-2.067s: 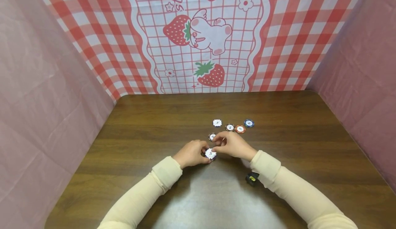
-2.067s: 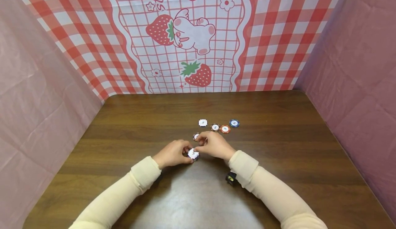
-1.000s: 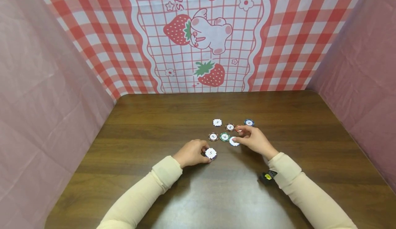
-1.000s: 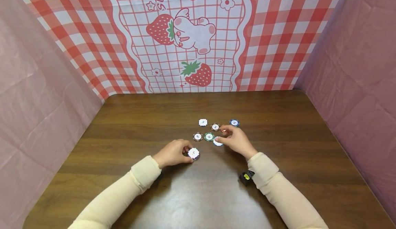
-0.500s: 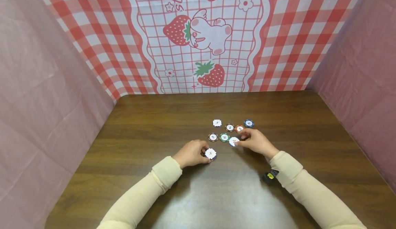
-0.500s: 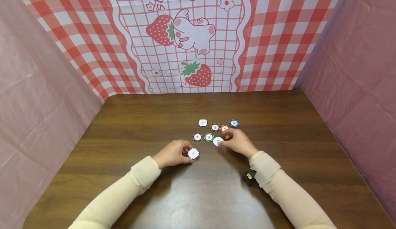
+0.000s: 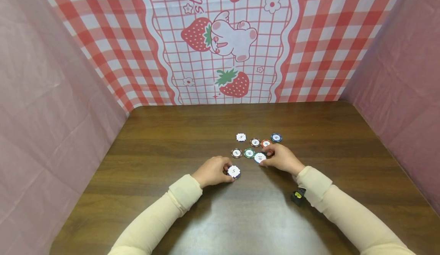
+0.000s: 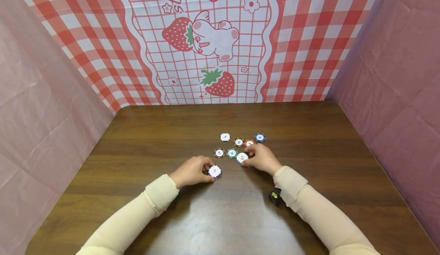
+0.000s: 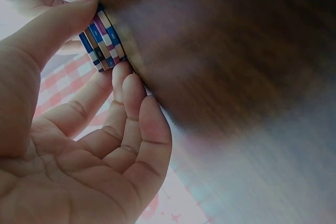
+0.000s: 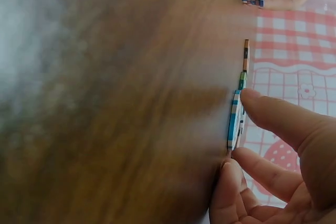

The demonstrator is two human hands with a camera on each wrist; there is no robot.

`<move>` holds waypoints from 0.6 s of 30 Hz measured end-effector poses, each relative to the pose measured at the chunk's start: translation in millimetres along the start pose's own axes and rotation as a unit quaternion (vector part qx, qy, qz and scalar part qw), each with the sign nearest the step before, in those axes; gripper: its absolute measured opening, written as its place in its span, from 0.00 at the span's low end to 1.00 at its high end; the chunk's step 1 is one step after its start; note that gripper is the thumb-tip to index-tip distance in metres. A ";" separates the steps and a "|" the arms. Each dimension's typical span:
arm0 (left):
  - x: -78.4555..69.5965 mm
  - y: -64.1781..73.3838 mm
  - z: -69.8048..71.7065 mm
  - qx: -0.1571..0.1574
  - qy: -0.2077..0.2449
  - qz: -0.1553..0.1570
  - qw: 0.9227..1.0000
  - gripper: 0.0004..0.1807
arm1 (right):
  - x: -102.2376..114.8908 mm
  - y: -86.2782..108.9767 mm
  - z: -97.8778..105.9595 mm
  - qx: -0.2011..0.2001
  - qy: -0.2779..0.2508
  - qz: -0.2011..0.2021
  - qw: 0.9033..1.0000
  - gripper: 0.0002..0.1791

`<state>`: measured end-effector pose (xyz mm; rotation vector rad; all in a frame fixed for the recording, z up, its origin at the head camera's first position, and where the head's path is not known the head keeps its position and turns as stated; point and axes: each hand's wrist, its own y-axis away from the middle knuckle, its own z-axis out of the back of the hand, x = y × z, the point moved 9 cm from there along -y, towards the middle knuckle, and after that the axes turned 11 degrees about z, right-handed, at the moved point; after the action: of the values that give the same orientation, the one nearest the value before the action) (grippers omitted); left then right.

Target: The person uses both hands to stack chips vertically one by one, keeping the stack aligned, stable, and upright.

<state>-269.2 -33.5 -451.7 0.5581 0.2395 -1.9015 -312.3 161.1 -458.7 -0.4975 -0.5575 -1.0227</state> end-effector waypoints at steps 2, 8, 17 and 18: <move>0.1 -0.1 -0.1 0.000 0.001 0.000 1.000 0.18 | 1.9 -1.0 -0.3 0.004 0.012 0.006 1.000 0.23; 0.4 -0.3 -0.1 0.002 -0.002 0.004 1.000 0.19 | 6.4 -3.4 0.2 0.008 0.029 0.020 0.999 0.20; 0.7 -0.1 -0.2 0.002 -0.006 0.005 1.000 0.18 | 7.7 -4.3 -1.4 0.014 0.033 0.018 0.999 0.16; 0.7 -0.1 -0.1 0.002 -0.005 0.004 1.000 0.18 | 7.9 -4.4 -1.6 0.015 0.035 0.017 0.999 0.16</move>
<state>-269.5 -34.0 -452.1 0.5509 0.2267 -1.8961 -312.6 153.0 -454.3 -0.4419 -0.5002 -0.9952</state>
